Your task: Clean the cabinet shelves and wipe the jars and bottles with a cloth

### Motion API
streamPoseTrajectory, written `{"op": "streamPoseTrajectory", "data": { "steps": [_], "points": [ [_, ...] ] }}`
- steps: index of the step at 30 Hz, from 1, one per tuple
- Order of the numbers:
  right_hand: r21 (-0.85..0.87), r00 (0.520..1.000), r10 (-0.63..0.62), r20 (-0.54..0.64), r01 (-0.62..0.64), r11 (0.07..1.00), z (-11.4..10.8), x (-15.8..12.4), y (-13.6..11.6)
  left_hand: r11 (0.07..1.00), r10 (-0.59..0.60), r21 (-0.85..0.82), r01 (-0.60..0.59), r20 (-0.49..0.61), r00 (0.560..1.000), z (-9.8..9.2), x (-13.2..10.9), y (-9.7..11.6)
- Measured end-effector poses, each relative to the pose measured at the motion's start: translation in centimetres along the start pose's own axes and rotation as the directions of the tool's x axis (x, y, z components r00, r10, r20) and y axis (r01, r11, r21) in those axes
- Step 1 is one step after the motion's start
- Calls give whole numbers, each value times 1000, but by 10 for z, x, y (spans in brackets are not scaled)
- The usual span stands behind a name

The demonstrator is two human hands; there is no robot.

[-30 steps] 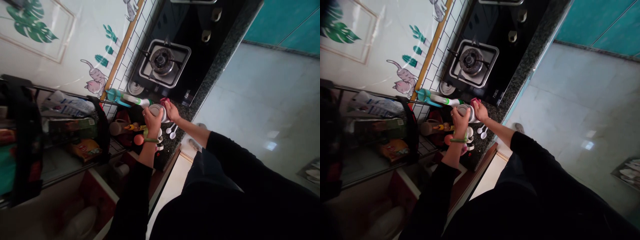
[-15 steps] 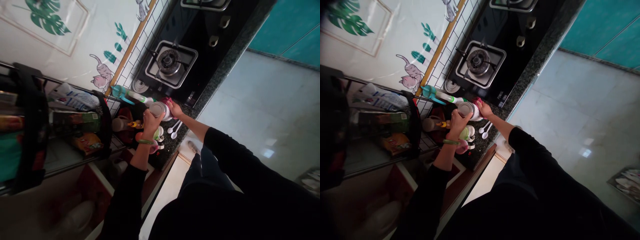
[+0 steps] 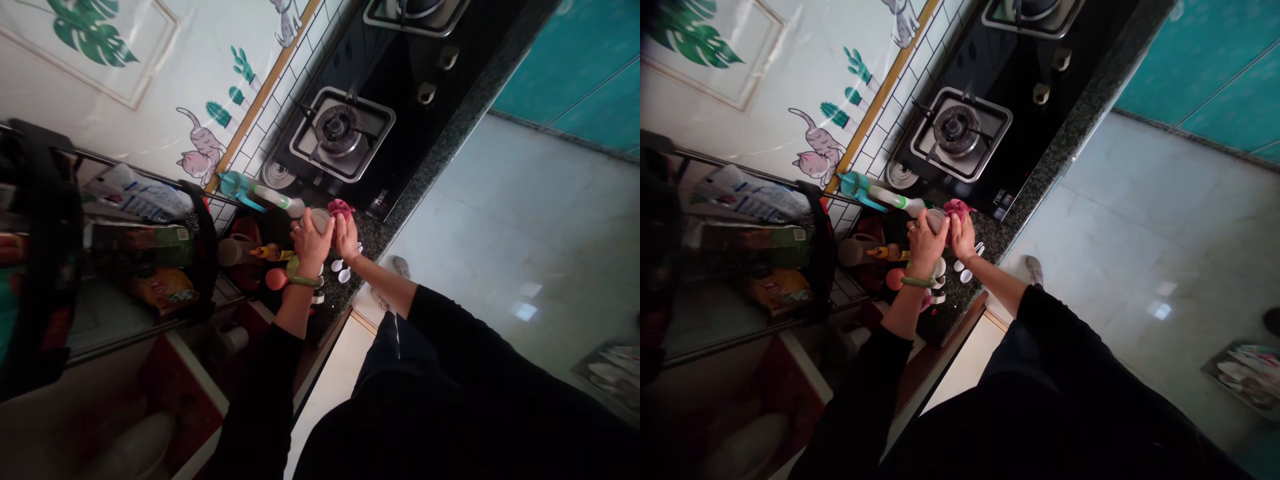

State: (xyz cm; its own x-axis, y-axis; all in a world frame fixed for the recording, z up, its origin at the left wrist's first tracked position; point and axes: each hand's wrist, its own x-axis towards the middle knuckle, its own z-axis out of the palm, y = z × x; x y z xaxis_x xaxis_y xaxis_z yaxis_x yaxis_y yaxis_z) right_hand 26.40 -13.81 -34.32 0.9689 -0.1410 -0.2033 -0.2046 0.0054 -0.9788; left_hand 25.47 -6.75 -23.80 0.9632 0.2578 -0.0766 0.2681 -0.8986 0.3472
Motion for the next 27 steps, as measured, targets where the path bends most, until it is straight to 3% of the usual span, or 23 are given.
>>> {"op": "streamPoseTrajectory", "data": {
  "steps": [4, 9, 12, 16, 19, 23, 25, 27],
  "points": [
    [-4, 971, 226, -74, -226, 974, -5, 21, 23, 999, -35, -8, 36, 50, 998, -2, 5, 1],
    [-46, 960, 277, -50, -279, 959, -14, 36, 27, 993, 1, -115, 25, 219, 976, -19, 8, -13],
    [-70, 952, 306, -8, -306, 949, -21, 51, 19, 996, 41, -85, -17, 297, 954, -32, 7, -20],
    [-66, 958, 283, 42, -280, 958, -27, 55, 4, 982, 187, -34, -184, 189, 964, -28, 8, -26],
    [-39, 976, 215, 20, -214, 976, -22, 22, -7, 954, 282, -128, -271, 80, 956, -11, 8, -26],
    [47, 991, -11, -130, 17, 999, -9, -32, -18, 985, 95, -143, -98, -26, 995, 6, 1, -16],
    [63, 987, -80, -143, 89, 994, -5, -38, -17, 990, 18, -139, -20, -20, 1000, 8, -4, -10],
    [68, 994, -27, -108, 34, 997, -7, -27, -9, 992, -19, -127, 18, -2, 1000, 6, -9, -7]
  ]
}}
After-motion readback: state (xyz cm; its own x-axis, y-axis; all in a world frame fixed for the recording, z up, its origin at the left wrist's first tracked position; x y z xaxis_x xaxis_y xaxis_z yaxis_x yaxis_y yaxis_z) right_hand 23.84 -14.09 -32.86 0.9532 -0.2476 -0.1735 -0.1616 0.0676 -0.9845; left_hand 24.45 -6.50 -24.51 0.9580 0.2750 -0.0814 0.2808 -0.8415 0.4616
